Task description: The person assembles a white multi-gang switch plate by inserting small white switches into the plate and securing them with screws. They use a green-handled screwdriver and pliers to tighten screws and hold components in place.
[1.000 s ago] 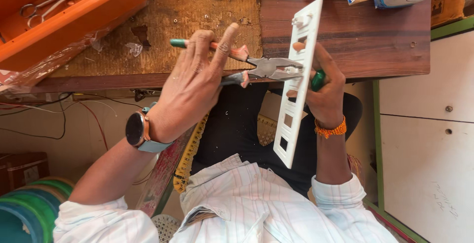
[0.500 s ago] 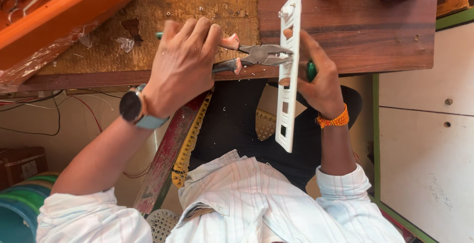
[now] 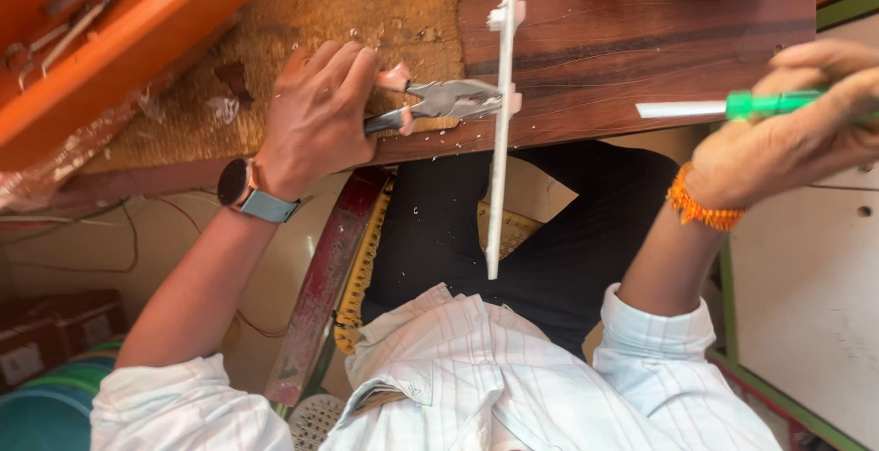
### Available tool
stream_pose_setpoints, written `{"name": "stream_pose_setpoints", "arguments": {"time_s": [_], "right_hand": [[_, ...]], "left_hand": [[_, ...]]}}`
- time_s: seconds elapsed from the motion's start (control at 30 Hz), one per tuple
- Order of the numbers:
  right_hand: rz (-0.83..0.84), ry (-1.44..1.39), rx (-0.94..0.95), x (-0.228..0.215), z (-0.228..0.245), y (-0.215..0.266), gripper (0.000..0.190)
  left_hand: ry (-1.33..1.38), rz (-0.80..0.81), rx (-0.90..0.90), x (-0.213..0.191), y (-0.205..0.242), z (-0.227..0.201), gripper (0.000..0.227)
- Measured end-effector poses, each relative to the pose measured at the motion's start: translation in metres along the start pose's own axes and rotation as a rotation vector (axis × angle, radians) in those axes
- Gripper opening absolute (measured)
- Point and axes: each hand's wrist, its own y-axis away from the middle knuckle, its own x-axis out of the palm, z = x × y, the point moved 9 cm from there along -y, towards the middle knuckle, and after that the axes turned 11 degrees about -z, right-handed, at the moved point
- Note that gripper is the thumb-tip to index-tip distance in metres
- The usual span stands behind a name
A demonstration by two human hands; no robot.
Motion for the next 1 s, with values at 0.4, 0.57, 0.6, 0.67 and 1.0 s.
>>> {"name": "stream_pose_setpoints", "arguments": {"time_s": [0.4,0.57,0.6,0.67,1.0], "right_hand": [[0.426,0.226,0.499,0.051,-0.023,0.041,0.055],[0.400,0.494,-0.238,0.070,0.018,0.032,0.029],[0.398,0.549,-0.301,0.071,0.019,0.036,0.028],[0.383,0.569,-0.289,0.075,0.011,0.045,0.026],[0.347,0.490,-0.323,0.082,-0.001,0.055,0.022]], "left_hand": [[-0.007,0.179,-0.042,0.010,-0.008,0.009,0.050],[-0.021,0.238,-0.088,0.013,-0.010,0.009,0.045],[-0.010,0.239,-0.091,0.013,-0.010,0.008,0.045],[0.012,0.241,-0.099,0.013,-0.011,0.008,0.046],[-0.018,0.291,-0.104,0.018,-0.010,0.010,0.056]]}}
